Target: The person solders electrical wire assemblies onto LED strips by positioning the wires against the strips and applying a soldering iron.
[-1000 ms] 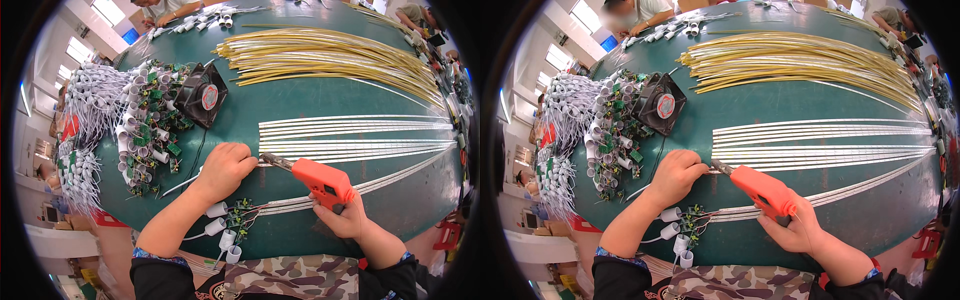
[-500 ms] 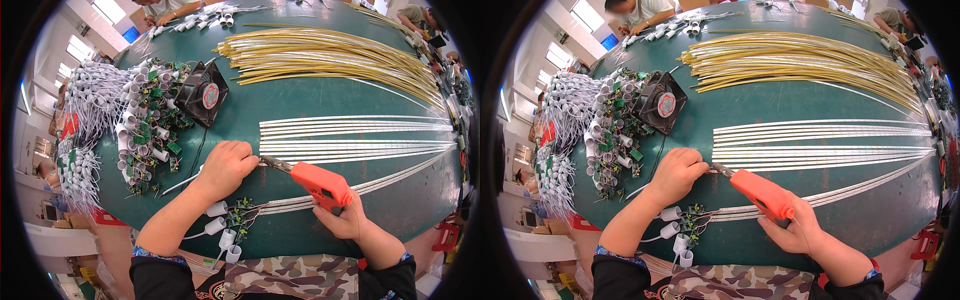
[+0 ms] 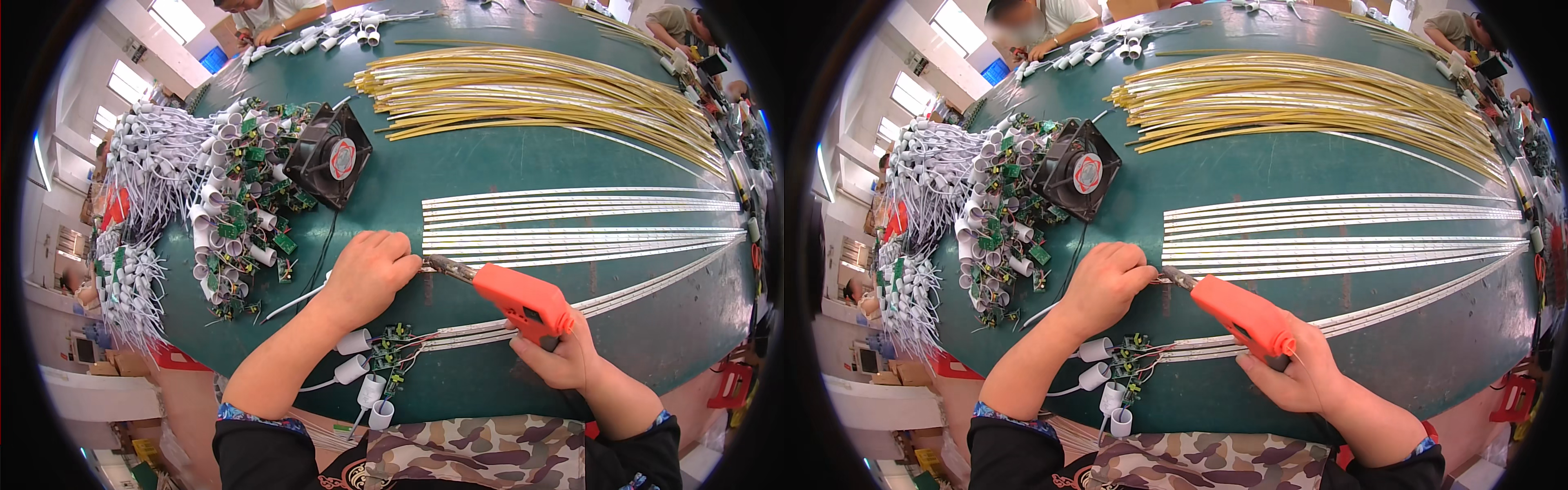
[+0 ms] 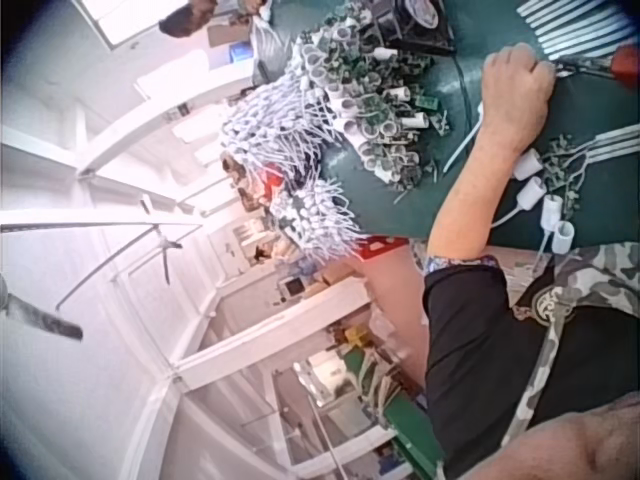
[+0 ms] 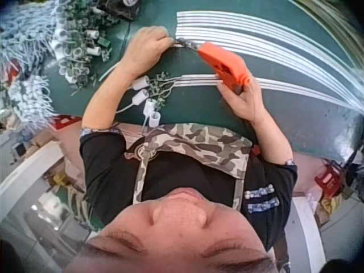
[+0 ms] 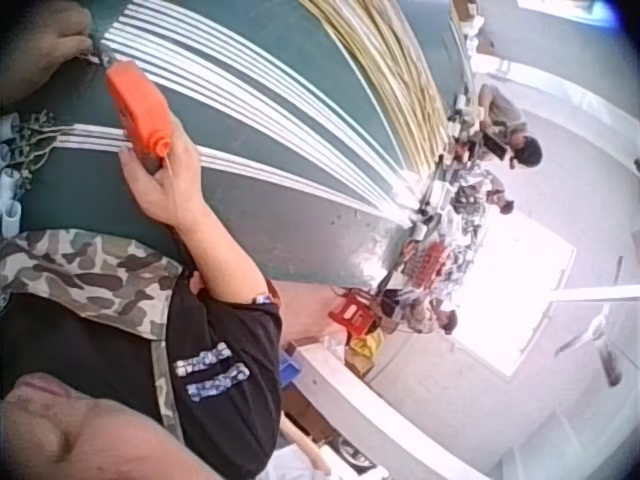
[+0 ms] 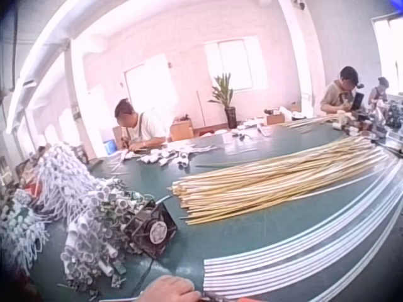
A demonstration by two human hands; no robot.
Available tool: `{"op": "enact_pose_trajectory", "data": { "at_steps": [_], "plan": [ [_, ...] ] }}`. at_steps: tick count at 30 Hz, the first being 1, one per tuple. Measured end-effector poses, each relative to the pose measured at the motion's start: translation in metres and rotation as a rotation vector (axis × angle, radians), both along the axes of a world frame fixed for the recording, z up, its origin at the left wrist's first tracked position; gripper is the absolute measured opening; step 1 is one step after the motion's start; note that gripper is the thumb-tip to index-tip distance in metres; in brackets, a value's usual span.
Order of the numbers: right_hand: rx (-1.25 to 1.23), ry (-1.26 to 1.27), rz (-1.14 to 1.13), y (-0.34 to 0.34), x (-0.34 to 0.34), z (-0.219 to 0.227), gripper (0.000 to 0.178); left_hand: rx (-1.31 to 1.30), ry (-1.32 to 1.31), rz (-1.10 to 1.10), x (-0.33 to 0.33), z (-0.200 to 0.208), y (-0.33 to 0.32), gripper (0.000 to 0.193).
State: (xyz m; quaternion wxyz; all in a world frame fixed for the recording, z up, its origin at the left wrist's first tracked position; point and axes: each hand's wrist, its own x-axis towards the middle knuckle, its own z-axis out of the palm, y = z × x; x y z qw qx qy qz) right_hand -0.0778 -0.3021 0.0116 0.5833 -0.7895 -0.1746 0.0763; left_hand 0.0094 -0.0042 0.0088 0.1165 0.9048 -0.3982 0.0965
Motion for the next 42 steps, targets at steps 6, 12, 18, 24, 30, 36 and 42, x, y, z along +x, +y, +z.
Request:
{"op": "enact_pose_trajectory", "data": {
  "at_steps": [6, 12, 18, 24, 30, 36, 42],
  "plan": [
    [0.001, -0.032, 0.005, 0.001, 0.0, -0.001, 0.033, 0.043, 0.004, 0.007, 0.001, 0.002, -0.002, 0.007],
    [0.098, 0.013, -0.029, -0.002, 0.0, 0.009, 0.038, 0.06, 0.007, 0.002, 0.001, 0.003, -0.001, 0.008],
    [0.123, -0.022, -0.019, -0.005, 0.0, 0.002, 0.044, 0.077, 0.013, 0.004, 0.001, 0.004, -0.002, 0.008],
    [0.125, -0.056, -0.042, -0.007, -0.001, -0.011, 0.047, 0.068, 0.016, 0.003, 0.0, 0.004, -0.004, 0.007],
    [0.117, 0.001, -0.055, -0.008, -0.003, -0.008, 0.049, 0.078, 0.018, -0.001, -0.001, 0.006, -0.002, 0.01],
    [0.111, 0.0, -0.065, -0.009, -0.002, -0.005, 0.048, 0.098, -0.002, 0.003, -0.002, 0.007, -0.005, 0.01],
    [0.132, 0.025, -0.066, -0.011, -0.002, -0.008, 0.048, -0.098, 0.1, 0.047, -0.002, -0.001, -0.004, 0.016]
  ]
}}
